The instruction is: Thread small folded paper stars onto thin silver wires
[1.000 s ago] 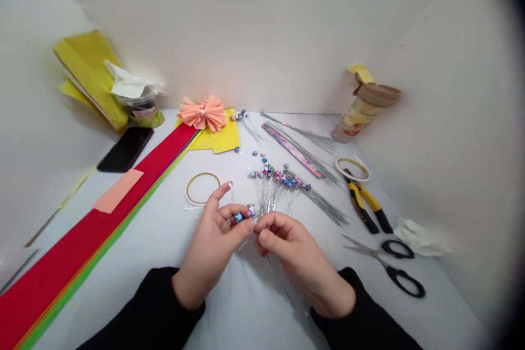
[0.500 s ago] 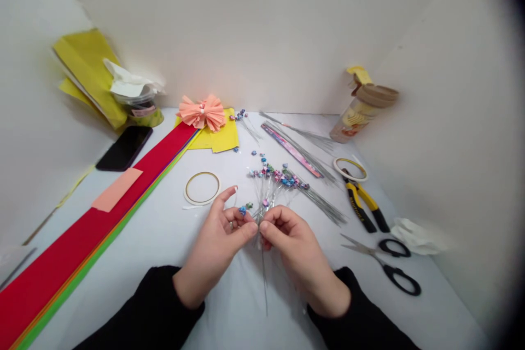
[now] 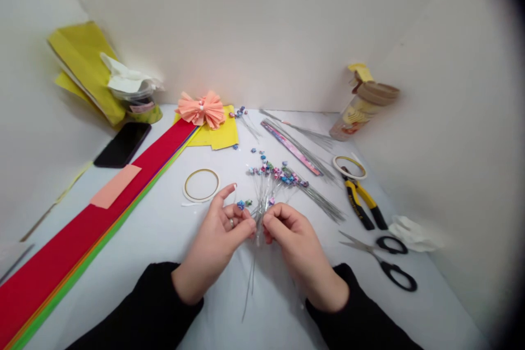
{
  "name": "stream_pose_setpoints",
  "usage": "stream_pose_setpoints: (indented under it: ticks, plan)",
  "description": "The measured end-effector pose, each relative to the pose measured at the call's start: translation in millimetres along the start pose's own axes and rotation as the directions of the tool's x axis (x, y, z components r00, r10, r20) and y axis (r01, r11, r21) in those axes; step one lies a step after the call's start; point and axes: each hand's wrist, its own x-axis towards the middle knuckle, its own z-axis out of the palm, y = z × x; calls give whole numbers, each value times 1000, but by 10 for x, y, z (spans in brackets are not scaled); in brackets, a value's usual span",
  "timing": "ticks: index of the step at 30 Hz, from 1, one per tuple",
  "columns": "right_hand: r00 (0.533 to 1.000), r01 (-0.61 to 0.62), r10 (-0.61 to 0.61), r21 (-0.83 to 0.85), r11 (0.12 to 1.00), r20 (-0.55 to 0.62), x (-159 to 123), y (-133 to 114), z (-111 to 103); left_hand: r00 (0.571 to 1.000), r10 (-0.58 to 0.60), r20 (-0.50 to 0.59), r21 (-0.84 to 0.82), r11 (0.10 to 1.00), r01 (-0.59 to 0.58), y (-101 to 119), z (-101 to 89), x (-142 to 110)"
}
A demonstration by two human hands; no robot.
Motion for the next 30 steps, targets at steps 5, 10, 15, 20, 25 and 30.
stream_pose_setpoints:
  ticks: [5,10,15,20,25,30]
  plan:
    - [999,37,-39,-101,994,-14,-18,-31,24,999,-38,-16,-3,999,38,-4,36,-15]
    - [998,65,-65,-94,993,8,-48,-52,59,999,-31,-16,-48,998,31,1,61,-23]
    - [985,109,-127,142,984,119,-21,40,30,1000,-28,1,-86,996,28,-3,51,-36]
    - [972,-144,64,354,924,227,9,61,18,997,-62,46,-120,990,68,-14,44,-49]
    - [933,-273,143,393,878,330,20,-3,-1,992,-96,84,-94,990,103,-20,38,-43]
    - [943,-242,140,335,911,301,43,-48,-46,989,-69,131,-85,993,80,-35,9,-18]
